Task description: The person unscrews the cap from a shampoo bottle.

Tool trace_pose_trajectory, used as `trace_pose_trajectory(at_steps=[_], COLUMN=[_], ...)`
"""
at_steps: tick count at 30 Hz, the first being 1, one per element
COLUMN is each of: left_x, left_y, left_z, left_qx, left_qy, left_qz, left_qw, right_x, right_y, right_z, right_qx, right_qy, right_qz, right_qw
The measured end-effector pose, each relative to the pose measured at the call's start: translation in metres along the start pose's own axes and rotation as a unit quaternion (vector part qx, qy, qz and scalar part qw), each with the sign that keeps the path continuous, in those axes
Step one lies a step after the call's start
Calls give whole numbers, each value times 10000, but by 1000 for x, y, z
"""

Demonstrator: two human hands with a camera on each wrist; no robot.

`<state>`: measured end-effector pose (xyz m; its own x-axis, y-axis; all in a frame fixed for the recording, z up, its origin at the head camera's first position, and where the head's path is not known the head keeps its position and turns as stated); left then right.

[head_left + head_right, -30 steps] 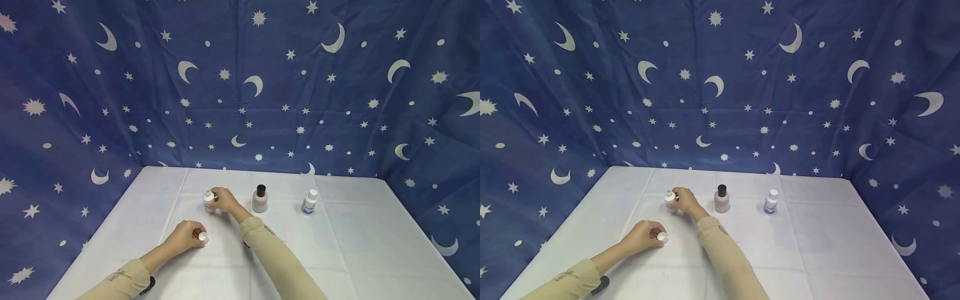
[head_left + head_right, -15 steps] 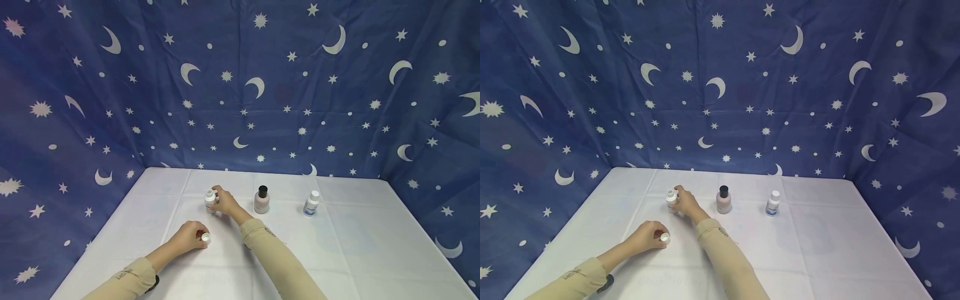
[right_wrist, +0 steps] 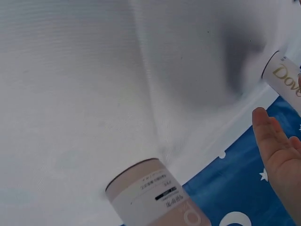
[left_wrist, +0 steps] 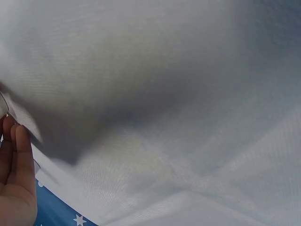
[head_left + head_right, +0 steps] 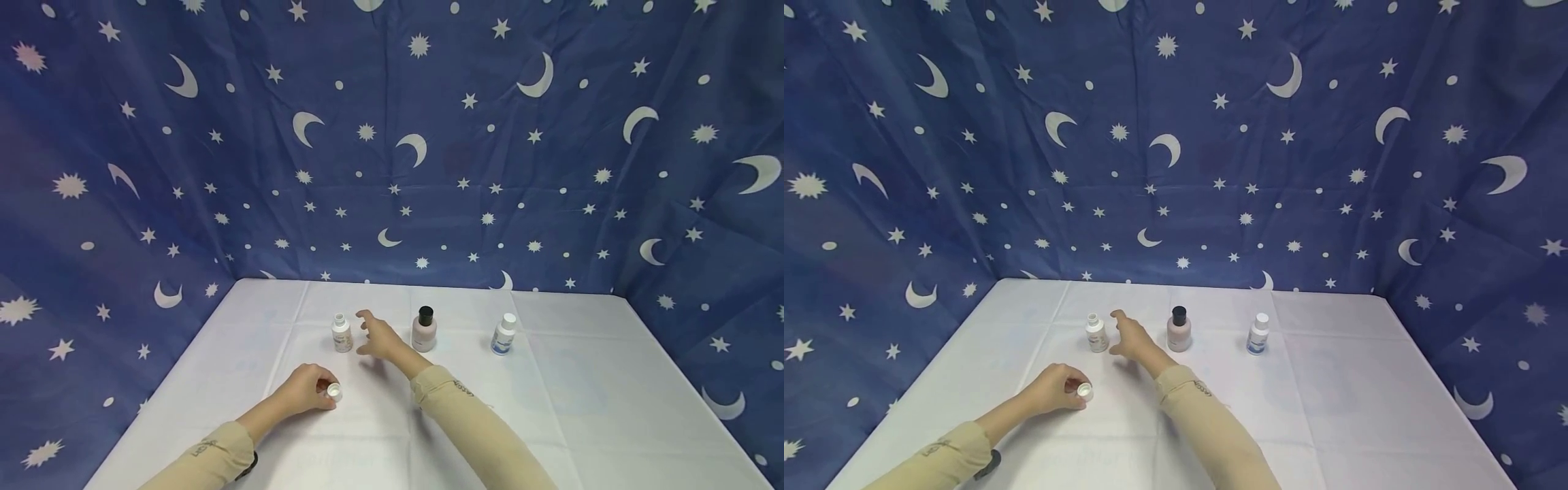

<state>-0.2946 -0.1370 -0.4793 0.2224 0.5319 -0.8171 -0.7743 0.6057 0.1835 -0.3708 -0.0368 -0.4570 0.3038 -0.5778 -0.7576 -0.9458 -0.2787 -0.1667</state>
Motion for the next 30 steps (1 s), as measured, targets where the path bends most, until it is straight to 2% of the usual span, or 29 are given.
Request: trace_pose_trajectory(at_steps=[7, 12, 16, 20, 23, 30], left_x=[1, 0, -1, 2, 5, -13], left_y=[-1, -5, -6, -6, -7, -8], left_z=[-9, -16, -14, -8, -5, 1], left_qx=[-305, -555, -550, -427, -495, -690], left_qy=[-47, -66, -47, -32, 91, 652], left_qz=[16, -58, -102, -125, -249, -311], left_qw=[9995, 9984, 9984, 9990, 9984, 9950], right_x=[-8, -5, -18, -45, -63, -95], right_y=[-31, -61, -84, -100, -108, -118], right_z=[10, 19, 23, 32, 42, 74], right_qx=[-163, -383, -693, -885, -976, -1001], right_qy=[41, -19, -6, 130, 167, 473], right_qz=[-317, -842, -1127, -1048, -896, -376], right_qw=[9994, 9957, 9912, 9905, 9910, 9931])
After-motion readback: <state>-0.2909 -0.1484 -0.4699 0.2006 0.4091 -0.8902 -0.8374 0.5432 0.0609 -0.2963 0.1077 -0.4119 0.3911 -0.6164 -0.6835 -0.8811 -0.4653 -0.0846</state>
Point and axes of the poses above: each hand's wrist, its own y-axis towards the middle knuckle, its own x-axis out of the palm, z = x × y, the point moved 10 cm from there along y, towards the middle knuckle, and after that the axes turned 15 degrees about x, right-handed, at the moved point
